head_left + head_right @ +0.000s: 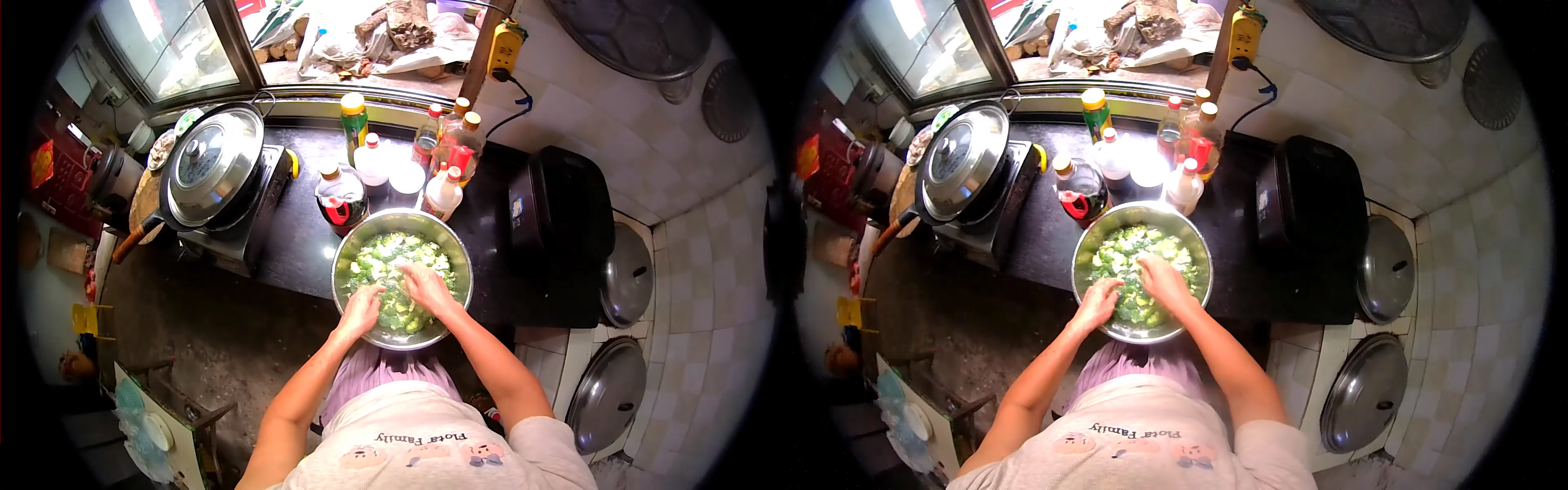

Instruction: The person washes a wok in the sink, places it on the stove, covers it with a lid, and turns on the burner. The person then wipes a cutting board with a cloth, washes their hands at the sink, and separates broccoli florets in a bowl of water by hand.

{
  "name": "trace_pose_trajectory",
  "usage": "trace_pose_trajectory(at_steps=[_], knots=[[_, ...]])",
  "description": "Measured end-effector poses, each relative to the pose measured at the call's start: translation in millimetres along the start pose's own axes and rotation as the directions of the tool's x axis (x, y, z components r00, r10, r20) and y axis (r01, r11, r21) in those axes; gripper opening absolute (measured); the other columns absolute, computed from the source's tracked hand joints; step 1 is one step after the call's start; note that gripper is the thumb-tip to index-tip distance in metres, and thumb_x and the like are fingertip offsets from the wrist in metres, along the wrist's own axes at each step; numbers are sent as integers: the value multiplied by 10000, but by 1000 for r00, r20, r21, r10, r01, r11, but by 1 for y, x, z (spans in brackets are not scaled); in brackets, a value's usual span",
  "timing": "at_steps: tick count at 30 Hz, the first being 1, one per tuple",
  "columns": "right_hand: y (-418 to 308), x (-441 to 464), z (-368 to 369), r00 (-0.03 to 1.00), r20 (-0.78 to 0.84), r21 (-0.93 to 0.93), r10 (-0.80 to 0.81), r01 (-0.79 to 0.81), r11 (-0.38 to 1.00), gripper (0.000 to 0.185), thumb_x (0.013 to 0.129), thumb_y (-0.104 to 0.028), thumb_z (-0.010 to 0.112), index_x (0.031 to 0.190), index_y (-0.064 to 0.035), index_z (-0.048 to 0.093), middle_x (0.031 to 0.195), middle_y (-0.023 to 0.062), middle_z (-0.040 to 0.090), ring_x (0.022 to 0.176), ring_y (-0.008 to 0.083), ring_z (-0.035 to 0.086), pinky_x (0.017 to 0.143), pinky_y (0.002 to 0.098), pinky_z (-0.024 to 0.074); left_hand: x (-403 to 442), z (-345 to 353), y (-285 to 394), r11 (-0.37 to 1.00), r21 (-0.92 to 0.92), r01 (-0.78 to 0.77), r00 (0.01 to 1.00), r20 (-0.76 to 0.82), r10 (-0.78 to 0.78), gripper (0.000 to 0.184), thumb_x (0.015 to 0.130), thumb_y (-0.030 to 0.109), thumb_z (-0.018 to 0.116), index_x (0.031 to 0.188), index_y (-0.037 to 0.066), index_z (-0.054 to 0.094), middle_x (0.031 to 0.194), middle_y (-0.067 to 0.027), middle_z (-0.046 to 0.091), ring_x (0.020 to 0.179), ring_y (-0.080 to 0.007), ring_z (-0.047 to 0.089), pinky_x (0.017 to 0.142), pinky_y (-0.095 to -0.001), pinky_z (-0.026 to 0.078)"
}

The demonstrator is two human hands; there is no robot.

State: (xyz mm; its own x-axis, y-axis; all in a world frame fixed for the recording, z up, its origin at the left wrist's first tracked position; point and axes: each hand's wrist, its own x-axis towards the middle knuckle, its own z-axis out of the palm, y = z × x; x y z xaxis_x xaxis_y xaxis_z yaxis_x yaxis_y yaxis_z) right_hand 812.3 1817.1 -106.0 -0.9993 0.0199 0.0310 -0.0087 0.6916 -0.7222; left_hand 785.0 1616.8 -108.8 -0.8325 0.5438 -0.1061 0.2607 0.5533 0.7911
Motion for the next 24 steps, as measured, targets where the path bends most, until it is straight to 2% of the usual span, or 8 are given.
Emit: trace_pose_trajectory(at_steps=[2, 6, 9, 11, 14, 17, 22, 24], knots=[[6, 20, 20, 991, -127, -11, -50, 49, 999, 301, 828, -81, 535, 1128, -65, 537, 1030, 186, 561, 901, 365, 585, 765, 444, 482, 3, 10, -8, 982, -68, 177, 980, 105, -169, 292, 838, 99, 549, 1115, 23, 599, 1042, -176, 628, 950, -254, 616, 848, -344, 473], [4, 17, 41, 995, 60, -304, 85, -63, 951, 180, 760, -63, 558, 939, -48, 579, 918, 194, 581, 891, 362, 591, 750, 444, 487, 7, 20, -23, 946, -125, 299, 951, 116, -285, 340, 820, 127, 553, 1137, 9, 575, 1079, -199, 625, 1020, -290, 598, 898, -357, 455], [-5, 7, 30, 955, 198, -191, 223, -186, 964, 257, 705, -45, 577, 961, -36, 557, 888, 189, 584, 874, 378, 588, 744, 437, 489, 11, 23, -34, 921, -249, 299, 951, 152, -268, 341, 792, 132, 571, 1108, 1, 575, 1069, -216, 621, 1026, -332, 596, 897, -376, 454], [9, 0, 33, 964, 115, 154, 240, -256, 954, 274, 732, -30, 600, 1001, -31, 546, 865, 143, 599, 776, 289, 623, 638, 365, 510, 14, 22, -34, 864, -328, 381, 921, 217, -324, 359, 797, 156, 611, 1115, -5, 570, 1045, -189, 637, 1004, -287, 611, 894, -352, 459], [-5, -8, 13, 854, 369, 752, 365, -506, 422, 315, 813, -86, 655, 1096, -27, 528, 894, 81, 591, 739, 163, 623, 592, 285, 530, 14, 12, -18, 727, -556, 404, 914, 287, -288, 458, 819, 231, 675, 1183, -4, 527, 1122, -148, 611, 1019, -225, 594, 899, -334, 458], [-16, -12, 5, 855, 415, 843, 310, -489, 221, 351, 814, -114, 673, 1110, -15, 512, 925, 94, 604, 775, 180, 633, 662, 299, 550, 20, 21, -28, 786, -574, 231, 972, 163, -167, 486, 826, 211, 690, 1203, -27, 498, 1153, -151, 588, 1035, -226, 585, 899, -329, 461], [-29, -15, 13, 899, 338, 898, 279, -396, 191, 339, 823, -136, 677, 1093, -14, 514, 954, 95, 604, 780, 186, 634, 711, 310, 547, 24, -7, -6, 549, -771, 323, 944, 298, -138, 395, 813, 69, 683, 1165, 11, 514, 1003, -77, 615, 857, -112, 598, 720, -243, 501], [-25, -15, 24, 905, 299, 915, 302, -362, 178, 328, 828, -126, 669, 1094, -13, 514, 967, 93, 601, 783, 189, 637, 720, 310, 545, 26, 1, -18, 644, -728, 235, 972, 185, -145, 375, 800, 42, 678, 1139, 19, 518, 949, -66, 617, 806, -109, 598, 681, -234, 499]])
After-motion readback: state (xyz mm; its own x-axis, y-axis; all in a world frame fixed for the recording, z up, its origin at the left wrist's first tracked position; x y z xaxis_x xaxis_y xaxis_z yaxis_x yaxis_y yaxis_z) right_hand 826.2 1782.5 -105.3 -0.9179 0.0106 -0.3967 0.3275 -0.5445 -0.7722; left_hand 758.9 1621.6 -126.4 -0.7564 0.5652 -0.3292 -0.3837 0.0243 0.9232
